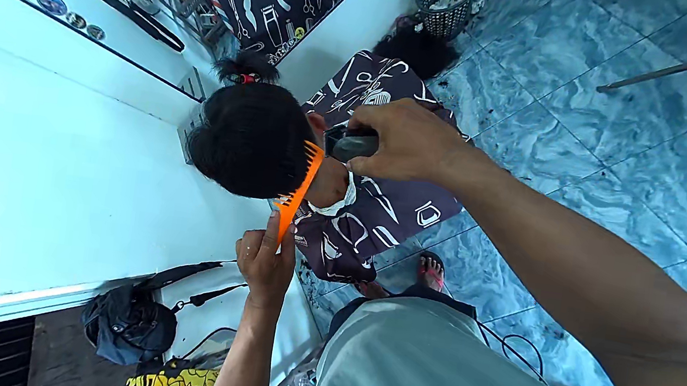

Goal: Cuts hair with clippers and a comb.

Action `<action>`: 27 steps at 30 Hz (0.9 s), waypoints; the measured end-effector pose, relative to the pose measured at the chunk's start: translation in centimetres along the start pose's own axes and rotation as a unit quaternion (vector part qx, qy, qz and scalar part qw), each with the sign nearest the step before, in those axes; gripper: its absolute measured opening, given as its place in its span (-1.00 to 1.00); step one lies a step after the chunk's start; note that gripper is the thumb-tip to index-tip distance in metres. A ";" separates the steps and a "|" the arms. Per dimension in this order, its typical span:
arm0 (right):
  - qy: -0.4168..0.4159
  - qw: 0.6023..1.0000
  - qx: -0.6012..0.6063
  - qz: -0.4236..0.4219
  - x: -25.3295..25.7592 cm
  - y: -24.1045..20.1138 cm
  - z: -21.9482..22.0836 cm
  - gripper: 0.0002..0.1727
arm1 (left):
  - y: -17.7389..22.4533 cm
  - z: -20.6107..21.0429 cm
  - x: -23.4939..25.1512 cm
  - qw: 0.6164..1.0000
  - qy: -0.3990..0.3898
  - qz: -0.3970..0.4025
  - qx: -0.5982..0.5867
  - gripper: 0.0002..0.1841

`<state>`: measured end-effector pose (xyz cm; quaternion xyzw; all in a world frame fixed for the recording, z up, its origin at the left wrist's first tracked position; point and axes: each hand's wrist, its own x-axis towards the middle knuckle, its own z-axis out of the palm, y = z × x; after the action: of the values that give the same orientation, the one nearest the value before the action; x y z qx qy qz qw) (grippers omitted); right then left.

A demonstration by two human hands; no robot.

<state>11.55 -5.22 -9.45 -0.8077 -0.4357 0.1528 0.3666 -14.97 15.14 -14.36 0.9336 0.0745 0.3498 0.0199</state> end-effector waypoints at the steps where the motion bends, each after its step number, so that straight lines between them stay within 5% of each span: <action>1: -0.006 1.000 -0.022 -0.014 0.3 -0.4 -0.2 -0.53 | 0.2 -0.3 0.5 1.000 0.017 0.011 0.009 -0.65; 17: -0.030 0.993 -0.101 -0.056 -0.6 -6.3 -0.4 -0.54 | 0.9 -1.1 1.7 0.998 0.044 0.045 0.023 -0.66; 20: -0.044 0.994 -0.055 -0.082 -1.1 -6.4 0.5 -0.59 | 1.3 -2.5 2.9 0.998 0.055 -0.021 -0.001 -0.62; 24: 0.007 0.998 0.044 0.034 -2.4 -2.2 0.9 -0.54 | 3.5 -4.1 7.8 0.959 0.052 -0.204 -0.190 -0.64; 27: 0.079 0.978 0.135 0.140 -2.7 1.5 1.7 -0.44 | 3.4 -2.6 7.1 0.957 -0.077 -0.202 -0.194 -0.54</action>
<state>9.91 -7.20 -11.83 -0.8132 -0.2633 0.1954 0.4809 -11.00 12.80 -7.50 0.9014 0.1904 0.2738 0.2762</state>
